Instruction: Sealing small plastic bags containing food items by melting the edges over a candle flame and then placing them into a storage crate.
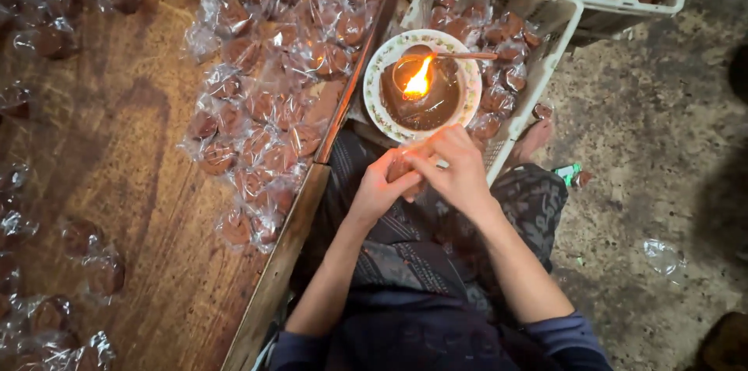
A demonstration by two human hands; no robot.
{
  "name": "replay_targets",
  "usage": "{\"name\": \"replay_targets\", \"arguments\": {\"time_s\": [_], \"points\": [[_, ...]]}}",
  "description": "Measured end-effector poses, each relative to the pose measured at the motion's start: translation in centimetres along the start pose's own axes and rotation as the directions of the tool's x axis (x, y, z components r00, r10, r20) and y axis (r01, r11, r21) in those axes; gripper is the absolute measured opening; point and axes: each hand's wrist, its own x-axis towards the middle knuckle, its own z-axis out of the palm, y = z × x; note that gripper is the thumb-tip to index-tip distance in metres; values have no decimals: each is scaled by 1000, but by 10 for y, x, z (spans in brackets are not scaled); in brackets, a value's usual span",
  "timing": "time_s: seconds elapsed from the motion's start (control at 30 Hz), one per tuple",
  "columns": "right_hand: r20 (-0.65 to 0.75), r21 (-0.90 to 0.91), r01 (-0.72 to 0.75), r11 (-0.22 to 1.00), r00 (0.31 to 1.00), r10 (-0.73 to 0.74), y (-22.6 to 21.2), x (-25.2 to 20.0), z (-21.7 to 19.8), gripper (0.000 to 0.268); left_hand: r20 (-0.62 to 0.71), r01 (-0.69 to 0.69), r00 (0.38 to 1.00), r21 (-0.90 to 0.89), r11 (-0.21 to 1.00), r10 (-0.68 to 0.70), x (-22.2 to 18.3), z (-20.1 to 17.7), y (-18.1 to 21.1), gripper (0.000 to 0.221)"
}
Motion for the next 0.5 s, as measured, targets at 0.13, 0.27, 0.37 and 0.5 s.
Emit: {"name": "replay_targets", "arguments": {"time_s": [0.13, 0.27, 0.37, 0.5], "points": [[30, -92, -92, 991, 995, 95, 9, 4, -21, 24, -22, 9, 1000, -17, 1000, -9, -8, 6, 5, 32], [259, 55, -126, 991, 960, 107, -6, 0, -25, 20, 4, 25, 1000, 216, 976, -26, -17, 5, -8, 26], [293, 148, -198, 969, 945, 148, 2, 0, -27, 11, 53, 62, 996, 253, 965, -77, -18, 6, -9, 24], [436, 249, -343, 906, 875, 211, -18, -2, -28, 10, 76, 68, 994, 178, 982, -82, -29, 20, 33, 19]]}}
